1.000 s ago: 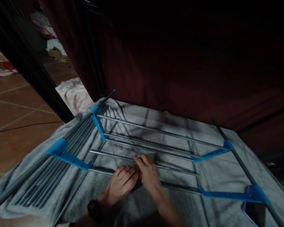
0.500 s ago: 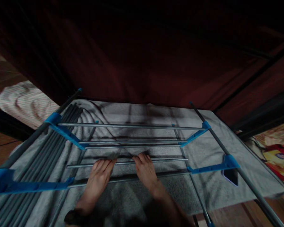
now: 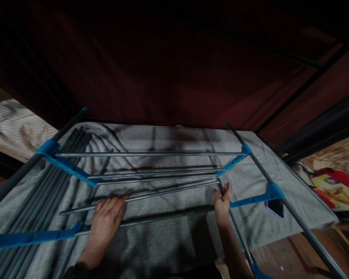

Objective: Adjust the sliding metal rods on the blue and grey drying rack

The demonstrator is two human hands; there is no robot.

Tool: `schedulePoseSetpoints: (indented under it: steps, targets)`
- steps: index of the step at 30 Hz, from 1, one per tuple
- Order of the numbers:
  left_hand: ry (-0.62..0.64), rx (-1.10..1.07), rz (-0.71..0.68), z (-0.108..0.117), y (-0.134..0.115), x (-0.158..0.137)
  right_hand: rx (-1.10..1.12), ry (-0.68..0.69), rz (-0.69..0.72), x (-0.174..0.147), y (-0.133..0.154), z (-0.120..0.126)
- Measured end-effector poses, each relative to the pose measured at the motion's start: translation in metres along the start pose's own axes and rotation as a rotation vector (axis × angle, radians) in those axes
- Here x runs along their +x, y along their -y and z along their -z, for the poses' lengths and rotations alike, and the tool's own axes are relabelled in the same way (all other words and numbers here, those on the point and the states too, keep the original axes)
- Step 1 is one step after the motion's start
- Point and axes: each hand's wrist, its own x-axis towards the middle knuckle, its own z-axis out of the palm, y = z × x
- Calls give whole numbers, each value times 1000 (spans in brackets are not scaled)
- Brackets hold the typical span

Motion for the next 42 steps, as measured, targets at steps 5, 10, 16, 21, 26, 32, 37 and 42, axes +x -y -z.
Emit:
schedulePoseSetpoints:
  steps: [5,10,16,21,26,32,37,42]
  targets:
    - [-9,8,-44,1,0,2,587,53,-389,12,7,0]
    - [-14,-13,-47,-2,2,2,778,94,-461,14,14,0]
    - [-6,-32,-69,-3,3,3,855,136,-504,15,13,4]
    - [6,-39,-45,-2,0,5,854,106,-518,17,10,3]
    - [14,-37,10,-2,-3,6,826,71,-525,20,7,3]
    - [81,-15,92,-1,-11,5,768,77,-529,26,-3,10]
    - [171,-28,166,4,-19,6,716,108,-546,32,-13,18]
    - [239,-18,175,9,-27,9,652,152,-525,40,-33,26]
